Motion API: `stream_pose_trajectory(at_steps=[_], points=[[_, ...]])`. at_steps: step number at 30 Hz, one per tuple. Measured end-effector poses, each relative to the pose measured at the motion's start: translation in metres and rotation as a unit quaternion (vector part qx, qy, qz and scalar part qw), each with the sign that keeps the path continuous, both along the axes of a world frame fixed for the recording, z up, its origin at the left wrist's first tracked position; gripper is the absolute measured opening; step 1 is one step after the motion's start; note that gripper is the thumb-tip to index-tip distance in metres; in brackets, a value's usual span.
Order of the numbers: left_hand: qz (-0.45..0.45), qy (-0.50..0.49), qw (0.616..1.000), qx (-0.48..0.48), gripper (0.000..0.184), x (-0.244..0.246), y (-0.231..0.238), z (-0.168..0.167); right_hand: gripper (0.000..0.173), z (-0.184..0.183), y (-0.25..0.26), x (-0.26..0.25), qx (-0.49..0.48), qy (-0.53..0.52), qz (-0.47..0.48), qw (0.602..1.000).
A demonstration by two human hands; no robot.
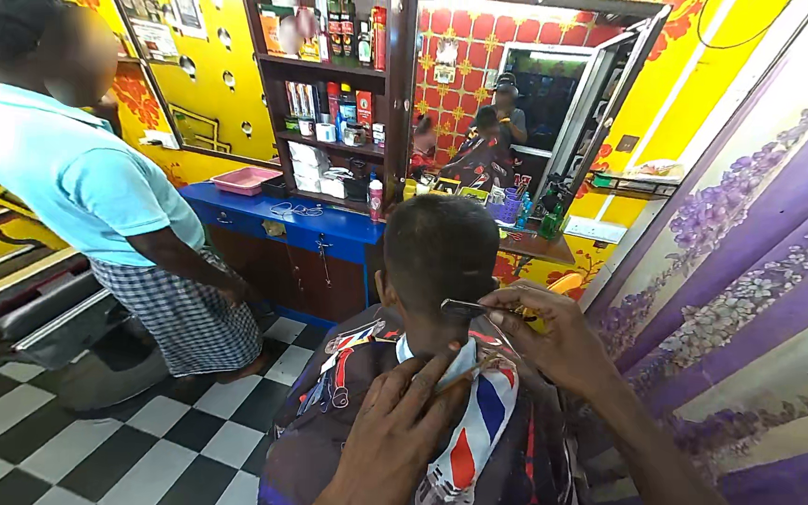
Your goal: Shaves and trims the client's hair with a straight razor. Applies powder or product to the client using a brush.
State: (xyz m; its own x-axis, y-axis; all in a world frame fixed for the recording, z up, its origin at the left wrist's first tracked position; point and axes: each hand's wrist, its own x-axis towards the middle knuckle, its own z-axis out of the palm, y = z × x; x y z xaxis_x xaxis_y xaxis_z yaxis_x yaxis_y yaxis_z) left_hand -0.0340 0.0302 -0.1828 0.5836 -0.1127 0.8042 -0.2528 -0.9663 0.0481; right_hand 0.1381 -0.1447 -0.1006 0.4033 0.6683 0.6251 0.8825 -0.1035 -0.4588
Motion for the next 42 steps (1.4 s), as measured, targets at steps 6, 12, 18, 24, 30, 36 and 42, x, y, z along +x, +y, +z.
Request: stream_pose_trajectory(at_steps=[6,12,18,24,30,36,42], points=[[0.062,-0.008,0.997,0.054,0.033,0.001,-0.012,-0.009,0.017,-0.015,0.002,0.004,-0.047,-0.053,0.016,0.997],[0.068,-0.030,0.995,0.069,0.028,-0.001,-0.016,-0.020,0.015,-0.019,-0.005,0.009,-0.082,-0.115,0.060,0.988],[0.071,0.021,0.996,0.045,0.033,-0.003,-0.029,-0.003,0.019,-0.027,-0.005,0.028,0.012,0.019,0.121,0.992],[0.170,0.102,0.972,0.124,0.047,0.007,-0.053,0.018,0.014,-0.050,-0.005,0.047,0.034,0.132,0.131,0.982],[0.188,0.085,0.968,0.142,0.043,0.006,-0.056,0.010,0.015,-0.053,0.006,0.050,0.018,0.123,0.139,0.982],[0.192,0.067,0.973,0.112,0.041,0.002,-0.060,-0.002,0.013,-0.053,0.001,0.053,-0.044,0.088,0.212,0.972],[0.184,0.066,0.976,0.101,0.037,-0.003,-0.059,-0.005,0.013,-0.062,0.009,0.053,0.012,0.156,0.200,0.967]])
